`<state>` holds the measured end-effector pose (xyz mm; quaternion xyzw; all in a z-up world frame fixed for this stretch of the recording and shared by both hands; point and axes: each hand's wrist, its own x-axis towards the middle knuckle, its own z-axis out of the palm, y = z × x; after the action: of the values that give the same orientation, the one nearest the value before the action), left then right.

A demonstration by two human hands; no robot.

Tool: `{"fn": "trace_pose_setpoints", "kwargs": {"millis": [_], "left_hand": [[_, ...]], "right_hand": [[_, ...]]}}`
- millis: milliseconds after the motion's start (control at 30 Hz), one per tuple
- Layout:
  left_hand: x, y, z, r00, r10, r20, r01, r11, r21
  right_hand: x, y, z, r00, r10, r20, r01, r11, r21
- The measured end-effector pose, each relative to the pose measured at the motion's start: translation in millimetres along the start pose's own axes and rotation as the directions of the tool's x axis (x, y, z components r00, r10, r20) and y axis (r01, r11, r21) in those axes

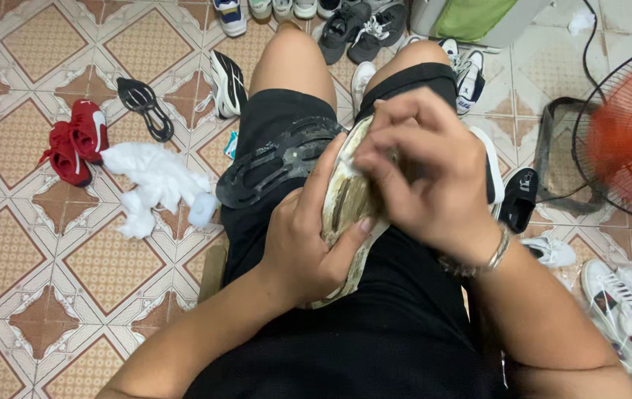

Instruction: The person sits on the floor and cleans the sole of a sneaker using a white cotton pad. They repeatedly rub the pad over the dirty sole, occasionally repositioning the shoe and replacing the pad with a fresh one.

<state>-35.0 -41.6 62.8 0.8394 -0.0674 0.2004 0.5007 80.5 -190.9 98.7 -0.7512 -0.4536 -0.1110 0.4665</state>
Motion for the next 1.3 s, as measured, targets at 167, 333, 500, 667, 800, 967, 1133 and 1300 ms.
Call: {"fn": "trace_pose_setpoints", "kwargs": {"millis": [167, 333, 500, 667, 800, 967, 1133, 1300], "left_hand": [[-2, -2, 1, 1.0, 0.028, 0.006, -0.028, 0.999, -0.028], [-2, -3, 1, 0.999, 0.048, 0.001, -0.048, 0.999, -0.022], [2, -3, 3, 0.998, 0.054, -0.016, -0.054, 0.999, 0.0], [-3, -4, 5, 1.0, -0.007, 0.011, 0.007, 1.0, 0.0], [3, -6, 5, 0.999, -0.033, 0.02, 0.032, 0.999, 0.025], [0, -6, 5, 0.997, 0.07, -0.018, -0.071, 0.997, -0.007], [1, -2, 3, 1.0, 0.013, -0.011, -0.013, 0.999, -0.039], [3, -1, 3, 0.999, 0.045, -0.007, -0.045, 0.999, 0.017]], "right_hand": [[5, 1, -1, 0.998, -0.053, -0.037, 0.048, 0.991, -0.127], [7, 14, 1, 0.998, 0.052, -0.02, -0.051, 0.998, 0.033], [0, 10, 2, 0.997, -0.072, -0.015, 0.069, 0.989, -0.134], [8, 17, 5, 0.985, 0.164, -0.051, -0.16, 0.985, 0.07], [0, 8, -1, 1.0, -0.007, 0.004, 0.007, 1.0, -0.015], [9, 8, 5, 0.97, 0.236, -0.054, -0.233, 0.971, 0.054], [13, 5, 3, 0.989, 0.143, -0.031, -0.141, 0.989, 0.047], [1, 7, 3, 1.0, 0.021, -0.023, -0.02, 1.0, 0.006]]}}
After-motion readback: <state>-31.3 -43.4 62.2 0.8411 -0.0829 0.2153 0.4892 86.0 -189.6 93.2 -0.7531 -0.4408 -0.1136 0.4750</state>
